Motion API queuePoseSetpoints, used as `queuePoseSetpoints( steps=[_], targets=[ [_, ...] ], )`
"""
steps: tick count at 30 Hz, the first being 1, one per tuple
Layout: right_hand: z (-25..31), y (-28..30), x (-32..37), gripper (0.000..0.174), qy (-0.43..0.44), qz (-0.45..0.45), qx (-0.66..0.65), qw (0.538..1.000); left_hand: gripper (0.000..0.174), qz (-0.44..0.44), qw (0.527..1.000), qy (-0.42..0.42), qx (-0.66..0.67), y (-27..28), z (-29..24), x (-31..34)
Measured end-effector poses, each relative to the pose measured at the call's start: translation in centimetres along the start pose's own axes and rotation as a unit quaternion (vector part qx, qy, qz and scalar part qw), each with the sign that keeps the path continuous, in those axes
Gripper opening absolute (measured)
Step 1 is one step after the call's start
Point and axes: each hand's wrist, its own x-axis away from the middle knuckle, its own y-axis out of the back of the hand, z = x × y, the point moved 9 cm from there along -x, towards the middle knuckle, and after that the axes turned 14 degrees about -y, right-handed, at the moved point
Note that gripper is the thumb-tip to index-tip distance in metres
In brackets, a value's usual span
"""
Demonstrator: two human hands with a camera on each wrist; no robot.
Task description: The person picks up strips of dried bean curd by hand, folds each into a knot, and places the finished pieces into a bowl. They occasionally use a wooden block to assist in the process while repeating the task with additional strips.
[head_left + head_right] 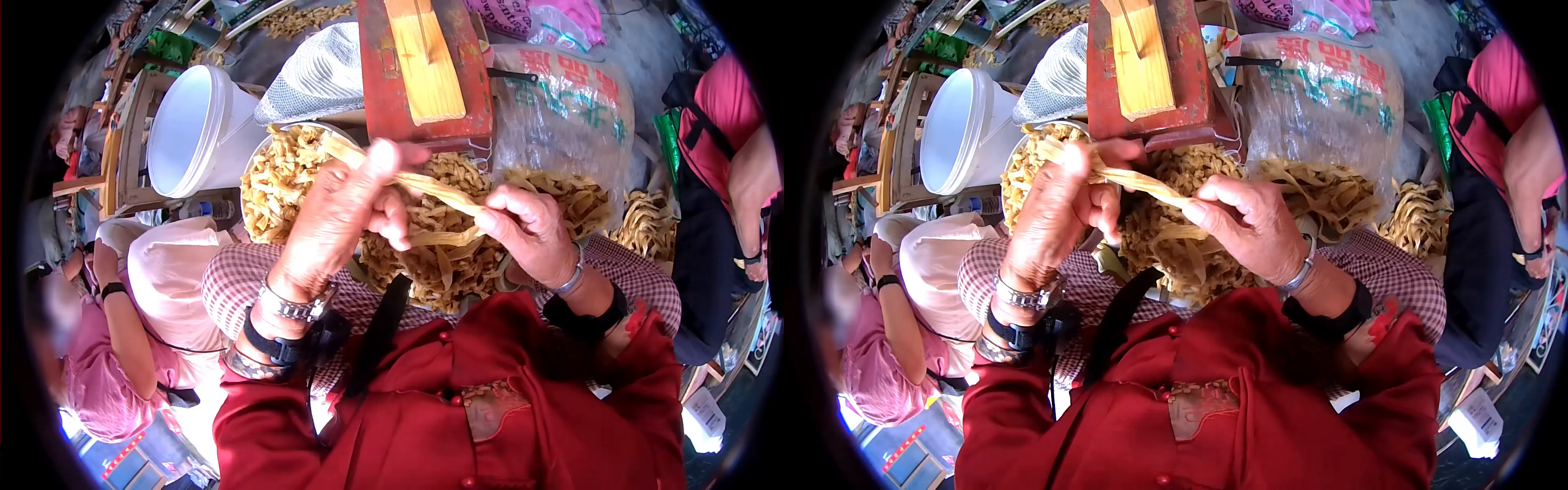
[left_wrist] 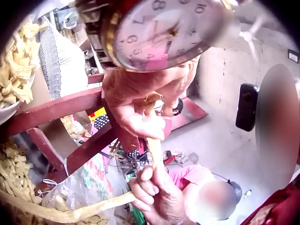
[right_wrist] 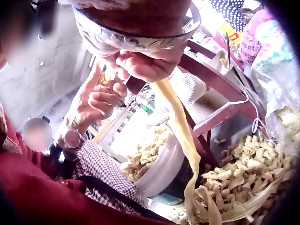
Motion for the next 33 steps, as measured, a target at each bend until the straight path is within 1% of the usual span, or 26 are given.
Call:
queuePoseSetpoints(
  steps=[1,3,4,6,7,8,9,10,12,14,16,17,18,19,21,22,25,26,27,29,30,33],
  targets=[
    [0.0,-0.3,-0.1,0.019,-0.007,0.016,0.008,1.000,0.045,-0.009,0.998,0.016,-0.057,0.2,0.1,0.0],
    [0.0,-0.9,-0.3,0.019,-0.025,0.048,0.019,0.998,0.038,0.007,0.997,0.049,-0.066,0.3,0.3,0.0],
    [-0.8,-1.3,-0.3,0.020,-0.062,0.074,0.016,0.995,0.035,0.012,0.998,0.040,-0.043,0.1,0.1,-0.1],
    [-1.4,-2.3,-0.2,0.023,-0.132,0.121,-0.057,0.982,0.030,0.024,1.000,0.020,0.005,-0.3,-0.4,-0.2],
    [-1.5,-2.8,-0.1,0.026,-0.166,0.143,-0.092,0.971,0.027,0.028,1.000,0.013,-0.004,-0.5,-0.7,-0.2],
    [-0.7,-3.2,-0.2,0.031,-0.162,0.175,-0.103,0.966,0.024,0.033,0.999,0.006,-0.013,-1.0,-1.0,-0.1],
    [-0.4,-3.5,-0.5,0.030,-0.165,0.179,-0.128,0.961,0.021,0.038,0.999,0.000,-0.022,-1.2,-1.2,-0.2],
    [0.0,-3.8,-0.6,0.030,-0.167,0.182,-0.152,0.957,0.019,0.065,0.997,-0.004,-0.036,-1.5,-1.0,-0.1],
    [0.5,-4.1,-0.7,0.027,-0.184,0.188,-0.178,0.948,0.021,0.081,0.997,-0.003,0.004,-2.0,-0.9,0.1],
    [0.9,-3.0,-1.0,0.024,-0.136,0.153,-0.122,0.971,0.024,0.096,0.993,0.001,0.069,-2.3,-1.2,0.3],
    [1.3,-2.2,-1.2,0.024,-0.094,0.123,-0.079,0.985,0.028,0.082,0.994,-0.006,0.072,-2.4,-1.3,0.3],
    [1.0,-2.2,-1.2,0.024,-0.121,0.129,-0.084,0.981,0.031,0.074,0.995,-0.010,0.073,-2.4,-1.3,0.2],
    [0.7,-2.3,-1.2,0.023,-0.148,0.133,-0.090,0.976,0.034,0.084,0.995,-0.021,0.040,-2.4,-1.4,0.2],
    [0.4,-2.3,-1.0,0.023,-0.175,0.136,-0.095,0.971,0.035,0.079,0.995,-0.019,0.058,-2.4,-1.4,0.2],
    [0.6,-2.5,-1.1,0.023,-0.181,0.128,-0.130,0.966,0.036,0.070,0.993,-0.016,0.092,-2.7,-1.7,0.2],
    [0.6,-2.5,-1.2,0.022,-0.183,0.123,-0.146,0.964,0.033,0.061,0.991,-0.025,0.116,-2.7,-1.7,0.0],
    [2.7,-1.4,-1.6,0.021,-0.048,0.077,-0.052,0.995,0.021,0.003,0.996,0.017,0.085,-1.6,-1.6,-0.4],
    [3.3,-1.1,-1.4,0.025,0.004,0.068,-0.053,0.996,0.014,-0.020,0.995,-0.002,0.101,-1.4,-2.3,-0.3],
    [3.9,-0.4,-1.3,0.026,0.009,0.075,-0.036,0.996,0.010,-0.035,0.989,-0.031,0.143,-0.5,-2.7,-0.5],
    [5.0,0.5,-1.2,0.027,0.022,0.094,-0.003,0.995,0.009,-0.074,0.988,-0.055,0.125,1.2,-4.7,-0.2],
    [5.1,0.8,-1.4,0.028,0.004,0.092,0.004,0.996,0.011,-0.068,0.989,-0.058,0.118,1.4,-5.1,-0.3],
    [6.6,3.0,-3.2,0.027,0.037,0.052,0.028,0.998,0.018,-0.063,0.993,-0.096,0.030,0.9,-7.2,-1.6]
  ],
)
